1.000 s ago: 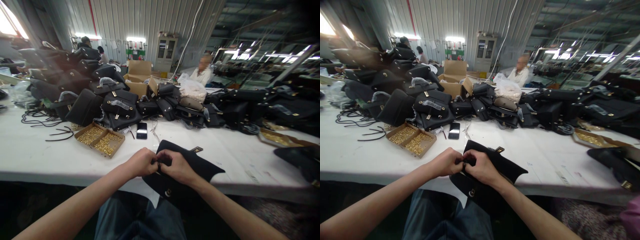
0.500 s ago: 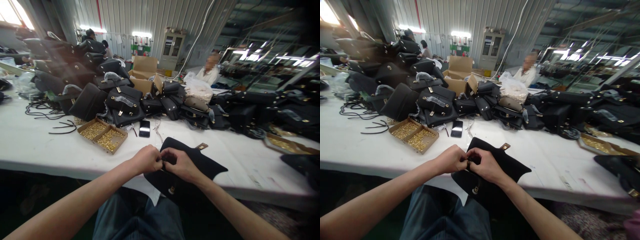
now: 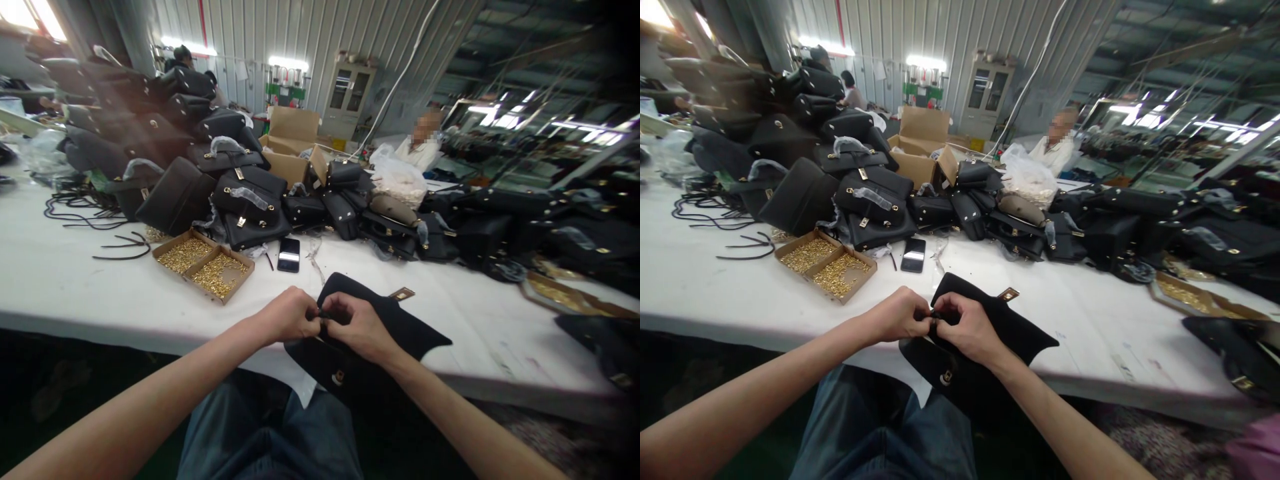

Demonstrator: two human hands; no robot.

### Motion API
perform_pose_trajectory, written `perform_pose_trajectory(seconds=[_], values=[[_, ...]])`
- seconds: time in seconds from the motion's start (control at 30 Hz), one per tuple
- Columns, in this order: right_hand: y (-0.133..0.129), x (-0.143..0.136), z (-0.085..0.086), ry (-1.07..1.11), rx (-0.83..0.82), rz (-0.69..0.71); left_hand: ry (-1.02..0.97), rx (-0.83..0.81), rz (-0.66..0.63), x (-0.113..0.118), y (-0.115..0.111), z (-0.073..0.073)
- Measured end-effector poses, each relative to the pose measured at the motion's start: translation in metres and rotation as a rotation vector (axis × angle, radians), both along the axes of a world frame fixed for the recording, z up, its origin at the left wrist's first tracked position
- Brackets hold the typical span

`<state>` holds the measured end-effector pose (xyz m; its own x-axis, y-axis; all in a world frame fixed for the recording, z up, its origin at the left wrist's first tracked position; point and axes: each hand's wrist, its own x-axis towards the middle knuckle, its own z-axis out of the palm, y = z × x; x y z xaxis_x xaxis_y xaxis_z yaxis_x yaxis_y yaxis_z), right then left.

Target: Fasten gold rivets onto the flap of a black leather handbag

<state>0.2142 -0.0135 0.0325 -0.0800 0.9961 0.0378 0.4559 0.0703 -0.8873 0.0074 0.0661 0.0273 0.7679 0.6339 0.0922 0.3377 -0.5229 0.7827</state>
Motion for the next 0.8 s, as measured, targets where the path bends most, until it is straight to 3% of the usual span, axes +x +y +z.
perform_pose_trajectory(seconds=[0.43, 0.6, 0.8], values=[[0.005, 0.004, 0.002, -0.030, -0.043, 0.110, -0.004, -0.125, 0.010, -0.003, 0.004, -0.001], [0.004, 0.003, 0.007, -0.033, -0.031, 0.135, 0.069, 0.089, 0.041, 0.003, -0.002, 0.008], [0.004, 0.002, 0.004, -0.025, -0.013, 0.107, 0.129, 0.281, 0.089, 0.002, -0.011, 0.003]])
